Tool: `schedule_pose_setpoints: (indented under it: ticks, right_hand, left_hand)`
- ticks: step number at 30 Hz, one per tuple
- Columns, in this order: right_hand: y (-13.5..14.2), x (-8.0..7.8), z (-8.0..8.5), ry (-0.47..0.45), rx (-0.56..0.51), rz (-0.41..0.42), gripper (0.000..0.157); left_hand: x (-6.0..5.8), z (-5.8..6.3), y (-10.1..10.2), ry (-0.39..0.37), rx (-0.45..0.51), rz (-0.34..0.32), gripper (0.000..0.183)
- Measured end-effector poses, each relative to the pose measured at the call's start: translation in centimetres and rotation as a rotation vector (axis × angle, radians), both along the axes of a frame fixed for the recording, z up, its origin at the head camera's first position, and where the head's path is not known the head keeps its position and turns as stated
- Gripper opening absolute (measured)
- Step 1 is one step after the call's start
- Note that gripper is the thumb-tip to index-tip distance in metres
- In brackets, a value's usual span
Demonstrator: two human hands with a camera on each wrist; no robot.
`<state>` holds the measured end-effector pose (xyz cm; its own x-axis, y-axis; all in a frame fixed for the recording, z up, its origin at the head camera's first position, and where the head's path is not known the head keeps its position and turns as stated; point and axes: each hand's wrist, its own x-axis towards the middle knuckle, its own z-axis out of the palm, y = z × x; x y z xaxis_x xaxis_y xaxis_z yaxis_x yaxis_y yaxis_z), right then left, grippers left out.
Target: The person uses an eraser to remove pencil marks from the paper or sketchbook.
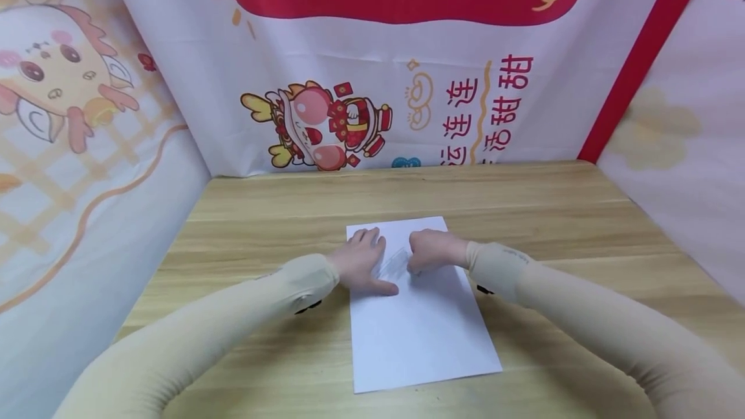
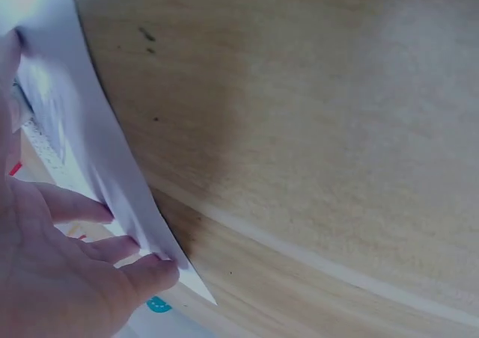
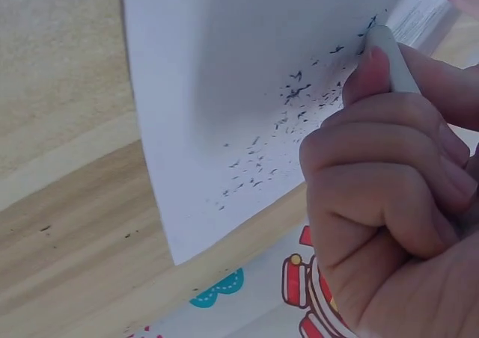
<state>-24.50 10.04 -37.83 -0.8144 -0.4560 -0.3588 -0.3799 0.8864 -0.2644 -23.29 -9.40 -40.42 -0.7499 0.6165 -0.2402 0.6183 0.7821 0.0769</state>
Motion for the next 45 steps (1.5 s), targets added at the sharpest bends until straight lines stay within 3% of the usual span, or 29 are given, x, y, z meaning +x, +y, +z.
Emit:
schedule_pose_setpoints:
  ticks: [6,18,25,30,38,45]
  right_hand:
    - [-0.2,-0.4,-0.1,-0.022,-0.029,0.003,0.011]
    - [0.4,-0.4,-0.1,-0.043,-0.049,-0.004,0.013]
    - [0.6,-1.2,-0.4,-0.067,-0.109,-0.029,0.014]
    - [0.3,-2.0,-0.6,-0.016,-0.143,-0.063,0.021]
    - [0.4,-1.8,-0.4,-0.111,-0.133,-0.030,0.015]
    - [0.3,-2.9,-0.7,-0.096,-0.157,-0.105,0.027]
  left_hand:
    - [-0.3,0.2,0.1,-0.007,-0.013,0.029,0.119]
    - [-0.7,-0.1,0.2,-0.030,-0.035,0.009,0.129]
    - [-0.2,0.7,0.6,-0.073,-0.041,0.010,0.128]
    - [0.0,1.0,0.6,-0.064,-0.068,0.008,0.127]
    - [-0.6,-0.3,0.4,-0.045,-0.043,0.012,0.131]
    - [-0.6,-0.3,0.5,-0.040,-0.068,0.033,0.133]
